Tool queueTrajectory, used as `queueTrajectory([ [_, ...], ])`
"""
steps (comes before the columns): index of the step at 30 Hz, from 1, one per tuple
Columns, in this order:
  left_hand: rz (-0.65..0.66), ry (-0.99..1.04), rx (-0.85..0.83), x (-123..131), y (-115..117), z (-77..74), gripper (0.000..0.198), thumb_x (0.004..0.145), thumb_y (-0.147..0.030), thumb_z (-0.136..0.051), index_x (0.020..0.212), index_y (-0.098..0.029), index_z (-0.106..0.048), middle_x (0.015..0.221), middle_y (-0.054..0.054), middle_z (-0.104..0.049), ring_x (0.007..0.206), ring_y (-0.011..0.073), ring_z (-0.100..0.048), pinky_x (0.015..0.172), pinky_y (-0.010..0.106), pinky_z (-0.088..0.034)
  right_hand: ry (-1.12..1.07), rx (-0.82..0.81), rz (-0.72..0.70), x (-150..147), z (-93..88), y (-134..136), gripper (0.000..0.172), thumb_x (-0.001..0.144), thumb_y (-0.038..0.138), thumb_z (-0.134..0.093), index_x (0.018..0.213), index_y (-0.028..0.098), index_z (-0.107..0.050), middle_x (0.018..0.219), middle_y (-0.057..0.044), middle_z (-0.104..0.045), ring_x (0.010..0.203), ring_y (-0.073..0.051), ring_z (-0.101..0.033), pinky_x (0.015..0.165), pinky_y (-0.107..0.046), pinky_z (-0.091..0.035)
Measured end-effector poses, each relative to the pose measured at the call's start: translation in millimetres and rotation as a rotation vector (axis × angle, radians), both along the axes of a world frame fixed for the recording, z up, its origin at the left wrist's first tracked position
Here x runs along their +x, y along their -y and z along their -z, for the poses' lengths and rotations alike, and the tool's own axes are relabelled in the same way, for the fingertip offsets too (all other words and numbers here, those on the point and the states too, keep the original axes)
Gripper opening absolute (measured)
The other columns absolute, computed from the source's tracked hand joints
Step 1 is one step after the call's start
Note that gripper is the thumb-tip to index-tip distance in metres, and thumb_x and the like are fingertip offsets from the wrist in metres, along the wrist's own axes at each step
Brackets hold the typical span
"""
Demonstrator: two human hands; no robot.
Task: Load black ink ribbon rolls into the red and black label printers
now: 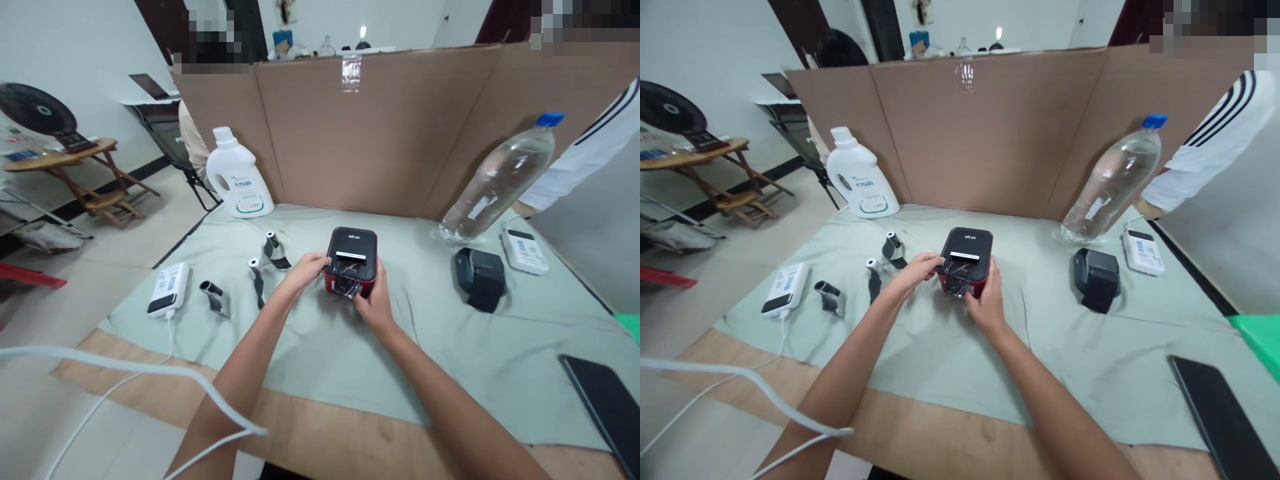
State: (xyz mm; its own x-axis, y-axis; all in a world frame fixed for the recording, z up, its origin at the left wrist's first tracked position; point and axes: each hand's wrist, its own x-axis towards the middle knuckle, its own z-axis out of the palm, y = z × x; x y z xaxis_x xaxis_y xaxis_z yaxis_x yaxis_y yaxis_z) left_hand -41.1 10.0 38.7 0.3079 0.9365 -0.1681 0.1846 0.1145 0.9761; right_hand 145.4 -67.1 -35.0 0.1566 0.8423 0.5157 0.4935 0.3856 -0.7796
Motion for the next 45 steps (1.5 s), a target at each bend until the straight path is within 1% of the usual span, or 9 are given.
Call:
queueTrajectory([
  [17,0.002,-0.001,-0.019,1.9,-1.4,5.3,0.037,0.071,-0.046,-0.063,0.059,-0.022,-0.038,0.052,-0.007,-0.032,0.048,0.0074,-0.026,0.049,0.024,-0.017,0.012,-0.004,-0.011,0.2,0.8,0.6,0.088,0.089,0.046,-0.067,0.16,0.025,-0.02,0.158,-0.016,-0.035,0.145,-0.038,-0.037,0.119,-0.058,-0.033],
  [24,0.023,0.052,0.065,1.0,-1.2,4.9,0.034,0.073,-0.044,-0.062,0.06,-0.021,-0.041,0.055,-0.007,-0.033,0.054,0.0085,-0.027,0.053,0.025,-0.019,0.025,0.022,0.013,5.4,2.4,1.8,0.085,0.086,0.043,-0.066,0.158,0.021,-0.027,0.155,-0.017,-0.039,0.143,-0.036,-0.04,0.117,-0.059,-0.035],
  [27,-0.036,0.135,0.131,4.5,0.7,21.2,0.041,0.073,-0.049,-0.062,0.058,-0.021,-0.036,0.055,-0.007,-0.032,0.055,0.0087,-0.028,0.054,0.025,-0.021,0.052,0.088,-0.001,19.7,-12.9,5.9,0.067,0.09,0.037,-0.053,0.154,0.022,-0.038,0.157,-0.015,-0.041,0.143,-0.035,-0.043,0.11,-0.055,-0.043],
  [30,-0.182,0.299,0.154,10.5,7.4,44.4,0.046,0.078,-0.057,-0.057,0.059,-0.022,-0.034,0.057,-0.006,-0.03,0.056,0.0093,-0.027,0.055,0.026,-0.022,0.118,0.072,0.036,33.3,-47.2,-6.2,0.044,0.093,0.031,-0.043,0.13,0.022,-0.065,0.135,-0.011,-0.065,0.124,-0.03,-0.06,0.098,-0.048,-0.052],
  [33,-0.223,0.35,0.127,14.0,12.6,60.5,0.051,0.078,-0.065,-0.056,0.06,-0.022,-0.036,0.059,-0.005,-0.03,0.058,0.0098,-0.028,0.055,0.026,-0.023,0.348,-0.143,0.023,33.9,-84.0,-42.5,0.035,0.094,0.029,-0.044,0.107,0.021,-0.076,0.105,-0.009,-0.078,0.099,-0.027,-0.07,0.089,-0.042,-0.054],
  [35,-0.204,0.354,0.108,14.0,12.2,65.0,0.055,0.075,-0.069,-0.058,0.059,-0.021,-0.037,0.059,-0.005,-0.029,0.058,0.0098,-0.027,0.055,0.026,-0.022,0.596,-0.305,-0.066,25.8,-100.5,-71.9,0.034,0.091,0.023,-0.048,0.107,0.021,-0.078,0.106,-0.009,-0.079,0.097,-0.026,-0.072,0.087,-0.038,-0.054],
  [40,-0.175,0.427,0.073,12.1,4.9,69.4,0.057,0.076,-0.069,-0.06,0.058,-0.021,-0.036,0.057,-0.006,-0.027,0.057,0.0099,-0.025,0.055,0.027,-0.02,1.112,-0.6,-0.208,-4.6,-114.3,-121.7,0.024,0.079,0.017,-0.065,0.097,0.023,-0.08,0.099,-0.01,-0.079,0.089,-0.026,-0.073,0.07,-0.031,-0.05],
  [43,-0.136,0.438,0.097,11.7,2.9,71.9,0.055,0.079,-0.066,-0.06,0.057,-0.021,-0.036,0.057,-0.005,-0.029,0.058,0.0105,-0.026,0.057,0.028,-0.021,1.185,-0.709,-0.261,-12.8,-114.2,-132.1,0.015,0.073,0.015,-0.071,0.086,0.02,-0.078,0.086,-0.01,-0.077,0.076,-0.025,-0.071,0.061,-0.029,-0.045],
  [45,-0.122,0.444,0.119,11.3,2.8,73.0,0.054,0.081,-0.064,-0.059,0.057,-0.02,-0.038,0.059,-0.004,-0.03,0.06,0.0108,-0.027,0.058,0.028,-0.021,1.191,-0.703,-0.292,-9.5,-115.6,-131.6,0.011,0.073,0.013,-0.07,0.081,0.019,-0.075,0.082,-0.009,-0.075,0.073,-0.024,-0.07,0.059,-0.028,-0.043],
])
